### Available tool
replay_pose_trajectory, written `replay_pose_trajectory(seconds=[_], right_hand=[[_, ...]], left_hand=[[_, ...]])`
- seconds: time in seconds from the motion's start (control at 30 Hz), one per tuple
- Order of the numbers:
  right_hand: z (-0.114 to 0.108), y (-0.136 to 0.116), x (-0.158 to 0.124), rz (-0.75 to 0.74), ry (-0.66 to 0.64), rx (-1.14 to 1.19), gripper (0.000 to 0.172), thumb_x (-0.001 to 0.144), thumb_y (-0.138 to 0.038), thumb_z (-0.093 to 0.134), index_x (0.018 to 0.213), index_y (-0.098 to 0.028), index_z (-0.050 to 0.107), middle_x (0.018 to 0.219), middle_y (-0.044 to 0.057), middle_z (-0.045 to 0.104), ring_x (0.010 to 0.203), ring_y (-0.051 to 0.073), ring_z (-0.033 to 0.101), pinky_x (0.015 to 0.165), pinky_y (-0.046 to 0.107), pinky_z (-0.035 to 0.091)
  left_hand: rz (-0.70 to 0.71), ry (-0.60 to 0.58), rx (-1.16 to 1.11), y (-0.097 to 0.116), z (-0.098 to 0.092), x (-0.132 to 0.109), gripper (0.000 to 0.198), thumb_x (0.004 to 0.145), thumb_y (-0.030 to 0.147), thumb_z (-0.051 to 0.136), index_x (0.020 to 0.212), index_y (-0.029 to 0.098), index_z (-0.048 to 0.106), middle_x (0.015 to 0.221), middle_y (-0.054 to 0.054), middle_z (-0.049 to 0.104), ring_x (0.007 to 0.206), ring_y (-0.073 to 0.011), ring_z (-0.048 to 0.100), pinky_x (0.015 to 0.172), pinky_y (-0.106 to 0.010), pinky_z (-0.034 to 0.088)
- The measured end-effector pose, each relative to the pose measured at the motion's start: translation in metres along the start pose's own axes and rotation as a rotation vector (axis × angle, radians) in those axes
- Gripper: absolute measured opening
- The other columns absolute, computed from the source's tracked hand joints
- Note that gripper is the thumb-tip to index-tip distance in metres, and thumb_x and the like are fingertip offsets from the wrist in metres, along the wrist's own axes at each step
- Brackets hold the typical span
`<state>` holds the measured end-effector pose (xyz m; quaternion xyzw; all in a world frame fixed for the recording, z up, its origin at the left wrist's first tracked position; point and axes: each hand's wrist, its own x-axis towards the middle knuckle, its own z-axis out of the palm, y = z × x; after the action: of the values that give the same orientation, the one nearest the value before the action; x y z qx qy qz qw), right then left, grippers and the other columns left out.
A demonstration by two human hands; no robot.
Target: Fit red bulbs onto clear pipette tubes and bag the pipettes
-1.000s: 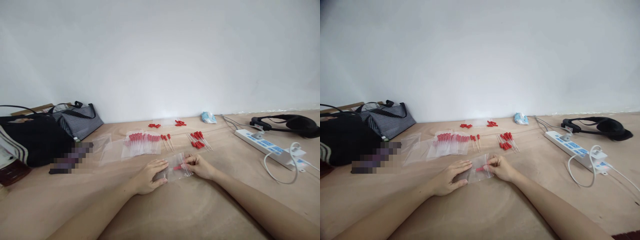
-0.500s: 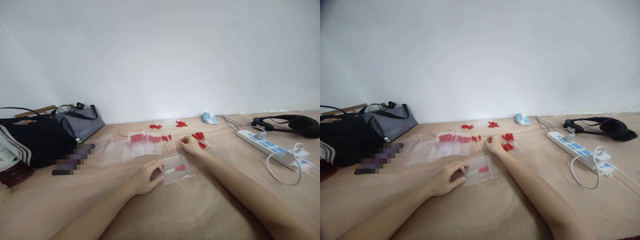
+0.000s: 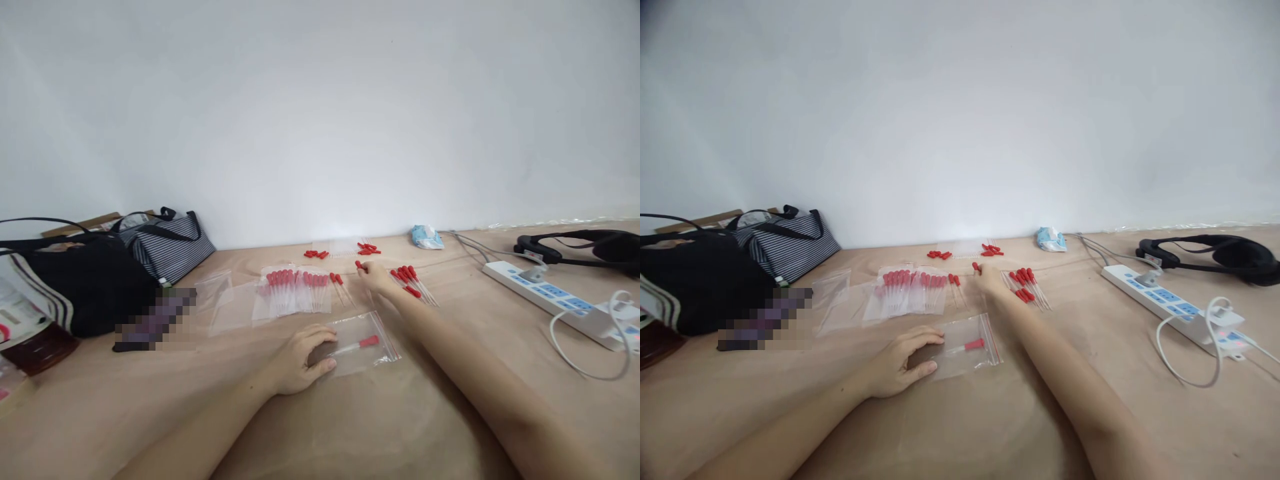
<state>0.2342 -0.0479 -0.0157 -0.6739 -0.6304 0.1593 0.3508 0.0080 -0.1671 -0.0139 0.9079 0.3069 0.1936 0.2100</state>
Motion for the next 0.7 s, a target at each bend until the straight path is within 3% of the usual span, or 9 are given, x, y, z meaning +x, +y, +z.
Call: replay_pose_trajectory(seconds=[0.13, 0.27, 0.43, 0.7], right_hand=[[-0.033, 0.027, -0.026, -0.016, 0.062, 0.258, 0.023, 0.079, -0.036, 0.036, 0.076, -0.018, 0.05, 0.055, -0.003, 0.051, 0.049, 0.01, 0.049, 0.048, 0.021, 0.038], [-0.051, 0.045, -0.067, -0.004, 0.164, 0.809, 0.03, 0.068, -0.04, 0.055, 0.088, -0.021, 0.043, 0.049, -0.009, 0.044, 0.041, 0.009, 0.042, 0.042, 0.021, 0.035], [-0.053, 0.047, -0.102, 0.021, 0.211, 0.883, 0.041, 0.066, -0.04, 0.059, 0.099, -0.024, 0.04, 0.056, -0.008, 0.049, 0.046, 0.009, 0.048, 0.047, 0.023, 0.041], [-0.04, 0.046, -0.105, 0.131, 0.189, 1.023, 0.039, 0.063, -0.04, 0.062, 0.09, -0.024, 0.039, 0.063, -0.006, 0.052, 0.051, 0.011, 0.054, 0.053, 0.029, 0.048]], left_hand=[[-0.016, -0.023, 0.017, 0.002, 0.0, 0.002, 0.031, 0.08, 0.032, 0.05, 0.109, 0.02, 0.052, 0.117, -0.005, 0.053, 0.11, -0.0196, 0.047, 0.094, -0.035, 0.037], [-0.033, -0.064, 0.031, 0.002, -0.001, 0.003, 0.031, 0.085, 0.031, 0.042, 0.113, 0.021, 0.05, 0.122, -0.004, 0.051, 0.114, -0.0175, 0.043, 0.097, -0.034, 0.034], [-0.016, -0.107, 0.046, 0.002, -0.002, 0.002, 0.035, 0.084, 0.032, 0.044, 0.118, 0.024, 0.046, 0.126, -0.003, 0.046, 0.118, -0.0181, 0.039, 0.099, -0.035, 0.032], [-0.033, -0.095, 0.072, -0.001, 0.001, 0.0, 0.041, 0.081, 0.032, 0.048, 0.121, 0.024, 0.042, 0.127, -0.003, 0.046, 0.118, -0.0199, 0.039, 0.099, -0.037, 0.032]])
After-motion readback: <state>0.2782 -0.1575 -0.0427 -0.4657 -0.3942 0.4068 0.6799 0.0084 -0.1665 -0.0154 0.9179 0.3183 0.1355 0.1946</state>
